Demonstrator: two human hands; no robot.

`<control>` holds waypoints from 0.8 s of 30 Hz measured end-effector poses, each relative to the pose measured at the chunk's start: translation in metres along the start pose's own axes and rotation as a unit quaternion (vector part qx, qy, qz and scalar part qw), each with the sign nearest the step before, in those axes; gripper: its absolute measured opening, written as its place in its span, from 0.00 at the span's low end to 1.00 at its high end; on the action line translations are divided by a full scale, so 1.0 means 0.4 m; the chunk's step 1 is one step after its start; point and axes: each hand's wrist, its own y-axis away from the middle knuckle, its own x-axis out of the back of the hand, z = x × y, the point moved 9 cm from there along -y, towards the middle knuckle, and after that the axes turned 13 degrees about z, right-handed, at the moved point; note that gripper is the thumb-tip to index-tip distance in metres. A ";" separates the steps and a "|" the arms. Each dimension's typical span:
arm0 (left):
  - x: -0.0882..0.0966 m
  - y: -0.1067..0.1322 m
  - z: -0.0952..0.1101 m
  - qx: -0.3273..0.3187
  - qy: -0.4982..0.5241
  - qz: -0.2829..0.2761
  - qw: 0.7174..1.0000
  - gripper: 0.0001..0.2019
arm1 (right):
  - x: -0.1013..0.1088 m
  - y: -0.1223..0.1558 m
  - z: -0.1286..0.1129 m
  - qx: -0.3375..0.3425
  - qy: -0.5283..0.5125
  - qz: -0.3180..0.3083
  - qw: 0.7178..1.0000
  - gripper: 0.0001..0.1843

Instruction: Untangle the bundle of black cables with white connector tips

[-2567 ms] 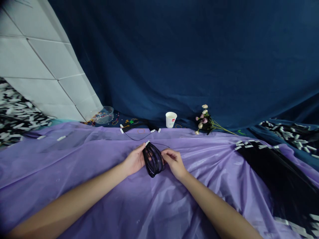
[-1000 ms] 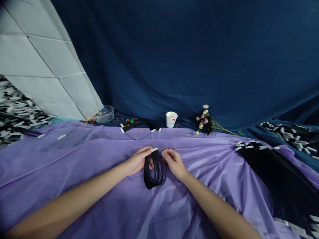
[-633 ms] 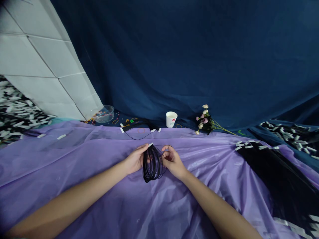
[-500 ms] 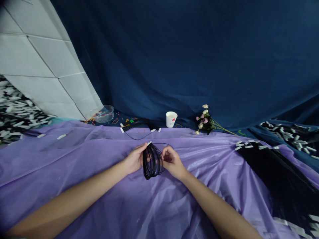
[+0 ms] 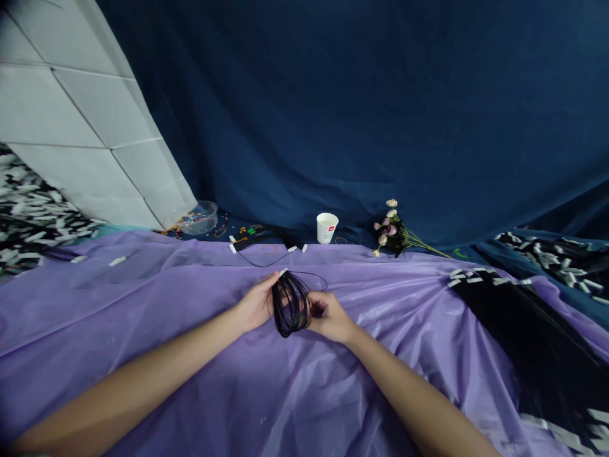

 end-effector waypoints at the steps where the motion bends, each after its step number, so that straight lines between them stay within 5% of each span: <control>1: -0.001 0.000 -0.001 0.001 -0.001 -0.003 1.000 0.04 | 0.005 -0.003 0.001 -0.002 -0.004 0.009 1.000 0.14; 6: -0.006 0.002 -0.004 0.007 -0.011 -0.014 1.000 0.05 | 0.042 -0.016 0.002 -0.005 -0.025 0.068 0.997 0.18; 13: -0.001 -0.002 -0.011 0.012 -0.027 -0.017 0.999 0.05 | 0.082 -0.014 0.012 0.003 -0.014 0.154 0.988 0.06; 24: -0.001 -0.001 -0.007 0.011 -0.010 -0.014 1.000 0.05 | 0.146 0.000 -0.021 0.077 0.096 0.306 0.944 0.02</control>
